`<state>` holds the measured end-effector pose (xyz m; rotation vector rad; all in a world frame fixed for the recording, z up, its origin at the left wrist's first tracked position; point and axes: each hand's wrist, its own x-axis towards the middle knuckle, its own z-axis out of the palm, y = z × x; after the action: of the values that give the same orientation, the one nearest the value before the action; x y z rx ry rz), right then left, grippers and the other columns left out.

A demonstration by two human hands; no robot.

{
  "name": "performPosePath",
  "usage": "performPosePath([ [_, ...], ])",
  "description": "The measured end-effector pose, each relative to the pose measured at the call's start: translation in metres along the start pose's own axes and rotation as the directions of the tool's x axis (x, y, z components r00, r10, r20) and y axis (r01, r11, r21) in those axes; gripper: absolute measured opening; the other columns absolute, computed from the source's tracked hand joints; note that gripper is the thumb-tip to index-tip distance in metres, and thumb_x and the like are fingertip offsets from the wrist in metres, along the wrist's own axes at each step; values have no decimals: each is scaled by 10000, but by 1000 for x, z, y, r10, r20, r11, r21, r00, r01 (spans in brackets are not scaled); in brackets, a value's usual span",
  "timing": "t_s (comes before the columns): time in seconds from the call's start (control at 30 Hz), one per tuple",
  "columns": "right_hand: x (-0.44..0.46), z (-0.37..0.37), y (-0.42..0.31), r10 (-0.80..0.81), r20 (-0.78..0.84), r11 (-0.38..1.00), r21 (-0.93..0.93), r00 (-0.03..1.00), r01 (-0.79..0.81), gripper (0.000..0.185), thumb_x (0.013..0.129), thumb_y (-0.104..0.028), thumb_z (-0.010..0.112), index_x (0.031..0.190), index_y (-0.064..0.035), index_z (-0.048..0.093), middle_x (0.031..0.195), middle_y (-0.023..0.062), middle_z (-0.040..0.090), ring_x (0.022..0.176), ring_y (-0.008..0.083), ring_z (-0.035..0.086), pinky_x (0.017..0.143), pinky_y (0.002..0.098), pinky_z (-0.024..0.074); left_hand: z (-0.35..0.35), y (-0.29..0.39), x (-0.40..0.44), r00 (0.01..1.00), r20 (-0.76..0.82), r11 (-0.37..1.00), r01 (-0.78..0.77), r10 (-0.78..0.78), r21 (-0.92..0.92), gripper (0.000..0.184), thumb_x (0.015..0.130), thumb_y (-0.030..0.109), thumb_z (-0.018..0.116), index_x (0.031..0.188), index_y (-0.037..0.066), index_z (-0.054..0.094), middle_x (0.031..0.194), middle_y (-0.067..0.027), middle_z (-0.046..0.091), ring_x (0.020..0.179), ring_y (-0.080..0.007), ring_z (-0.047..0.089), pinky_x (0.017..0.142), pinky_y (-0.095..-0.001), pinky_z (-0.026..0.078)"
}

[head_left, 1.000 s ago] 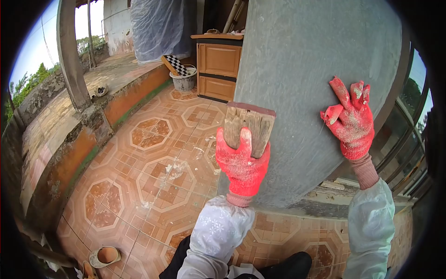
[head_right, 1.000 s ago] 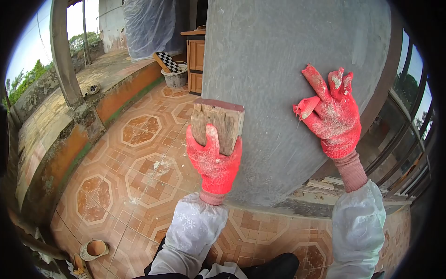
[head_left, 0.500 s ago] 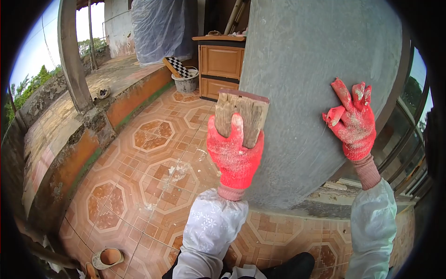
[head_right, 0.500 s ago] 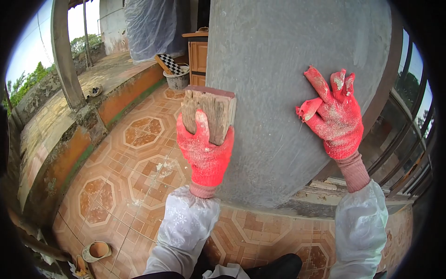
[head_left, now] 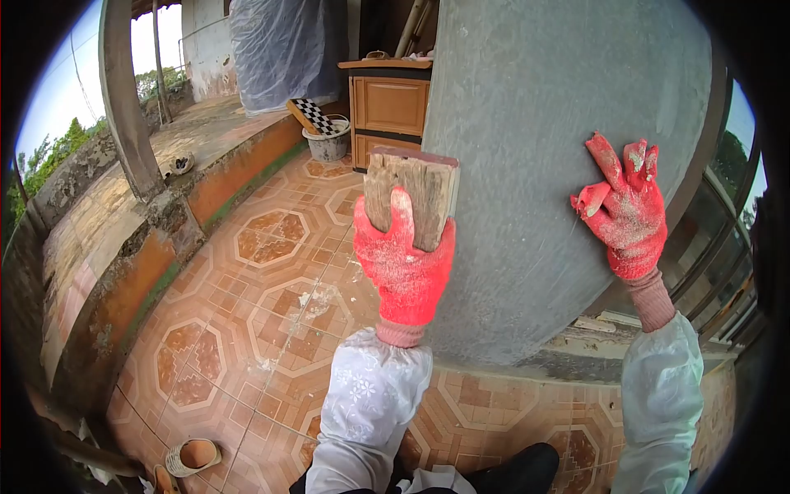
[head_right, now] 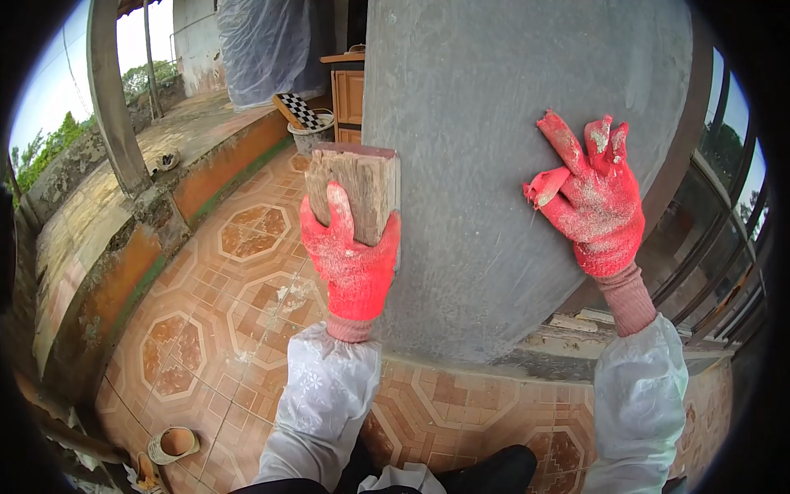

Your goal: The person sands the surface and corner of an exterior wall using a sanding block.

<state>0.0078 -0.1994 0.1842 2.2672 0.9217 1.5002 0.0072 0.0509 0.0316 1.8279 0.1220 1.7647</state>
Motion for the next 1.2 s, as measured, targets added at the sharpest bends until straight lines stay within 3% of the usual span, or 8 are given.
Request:
performPosePath([
  [0.3,-2,2,3,-46,-21,999,-20,999,46,180,710,-214,827,824,-123,723,1415,33,574,1264,414,450,1183,559,289,-4,-50,-108,997,-14,987,-73,71,-142,859,659,203,909,1398,203,469,1331,-298,479,1089,-500,578,834,-572,508],
  [0.53,0,-1,2,-31,15,999,-12,999,31,154,712,-205,826,735,-131,693,1434,38,567,1273,411,451,1183,565,283,5,-3,14,999,43,999,-23,21,39,966,705,264,898,1509,129,379,1411,-306,410,1203,-500,502,956,-577,461],
  [0.7,-1,2,4,-4,10,1000,22,1000,4,162,716,-199,822,728,-128,677,1435,42,566,1286,414,450,1188,565,277,-6,-43,-86,995,5,994,-96,97,-59,903,684,202,893,1452,207,421,1342,-296,476,1082,-504,583,829,-581,509],
  [0.83,-2,4,6,-20,25,1000,1,999,20,180,722,-185,818,726,-117,651,1440,45,564,1283,417,458,1189,570,276,-8,-30,-55,998,28,996,-51,54,-73,945,694,211,887,1491,230,378,1345,-291,471,1066,-504,585,809,-571,511],
  [0.93,-3,4,4,-1,9,1000,-25,1000,1,207,733,-168,810,722,-109,611,1453,46,559,1280,422,462,1194,582,267,5,-10,19,996,66,998,-51,53,-30,995,697,268,898,1523,163,354,1414,-308,403,1224,-513,484,988,-589,440],
  [1.03,-1,-1,1,-12,34,999,-33,999,13,223,743,-161,804,720,-109,588,1463,44,552,1288,423,459,1198,589,265,7,-5,28,999,-3,998,-49,49,43,970,700,249,895,1510,182,366,1415,-299,409,1215,-504,498,975,-586,452],
  [1.1,0,-1,2,-17,38,999,-28,999,18,221,741,-158,805,726,-109,590,1459,47,556,1289,422,462,1199,591,262,-1,-22,-13,986,-32,986,-163,161,-45,938,663,229,903,1463,263,414,1314,-292,483,1040,-491,599,780,-564,517],
  [1.2,-1,-1,1,-5,47,1000,7,999,4,220,737,-154,809,736,-107,593,1453,53,562,1286,421,466,1200,591,259,-2,-46,-91,987,-72,975,-153,143,-159,877,654,226,901,1412,262,462,1308,-297,483,1033,-491,604,779,-570,519],
])
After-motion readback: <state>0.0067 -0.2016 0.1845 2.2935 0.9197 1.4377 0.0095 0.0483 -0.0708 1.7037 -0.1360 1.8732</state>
